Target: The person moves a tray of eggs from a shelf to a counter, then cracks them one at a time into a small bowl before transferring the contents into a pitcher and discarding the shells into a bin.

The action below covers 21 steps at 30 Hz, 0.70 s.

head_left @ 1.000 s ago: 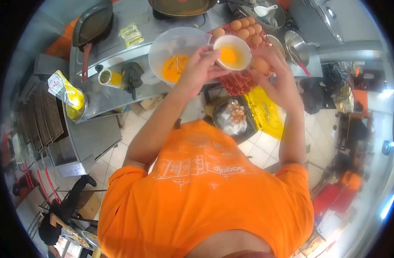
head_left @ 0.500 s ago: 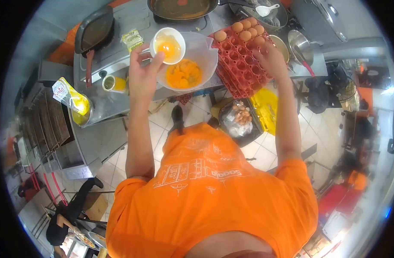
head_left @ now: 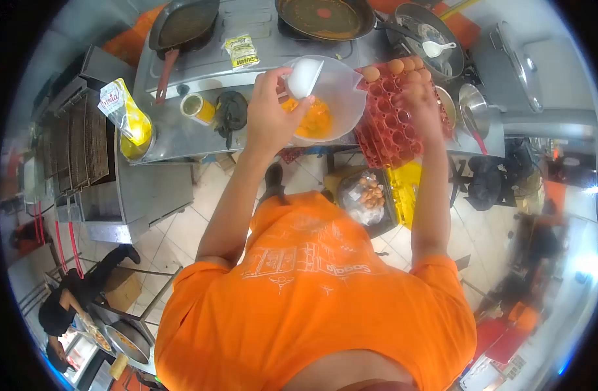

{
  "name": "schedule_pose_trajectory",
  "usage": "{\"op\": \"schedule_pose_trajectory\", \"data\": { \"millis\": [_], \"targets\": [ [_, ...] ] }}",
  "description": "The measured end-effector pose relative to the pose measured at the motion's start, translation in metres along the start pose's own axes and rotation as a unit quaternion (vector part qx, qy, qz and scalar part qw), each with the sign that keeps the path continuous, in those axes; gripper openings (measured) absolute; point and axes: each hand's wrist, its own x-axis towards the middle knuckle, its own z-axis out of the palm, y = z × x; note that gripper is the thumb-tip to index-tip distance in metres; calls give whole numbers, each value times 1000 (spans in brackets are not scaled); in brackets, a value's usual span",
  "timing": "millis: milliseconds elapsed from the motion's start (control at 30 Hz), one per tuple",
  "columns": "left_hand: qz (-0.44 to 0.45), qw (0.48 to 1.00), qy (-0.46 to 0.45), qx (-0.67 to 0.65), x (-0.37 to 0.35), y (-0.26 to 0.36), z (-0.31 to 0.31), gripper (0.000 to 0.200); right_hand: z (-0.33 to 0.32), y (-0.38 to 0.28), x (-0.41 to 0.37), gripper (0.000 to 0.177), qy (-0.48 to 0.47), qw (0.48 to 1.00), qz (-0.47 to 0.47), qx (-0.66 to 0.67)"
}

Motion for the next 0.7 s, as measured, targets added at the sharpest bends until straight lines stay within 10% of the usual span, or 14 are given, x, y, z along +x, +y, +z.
{"op": "schedule_pose_trajectory", "data": {
  "millis": [100,133,233,367,533,700],
  "targets": [
    [-21,999,-7,-43,5,-5,5,55,56,-42,-67,33,-111,979,0,-173],
    [-38,996,-12,-79,6,-5,7,55,69,-34,-76,32,-92,927,-243,-270],
    [-75,987,-22,-141,7,0,7,55,94,-28,-100,34,-107,872,-337,-339],
    [-102,983,-33,-150,7,-4,10,55,98,-24,-107,34,-143,881,-239,-383],
    [-205,921,-118,-309,1,-3,32,54,78,-52,-91,31,-141,990,8,8],
    [-253,849,-192,-423,-11,21,59,51,71,-93,-75,30,-142,981,-97,-86]
  ]
}}
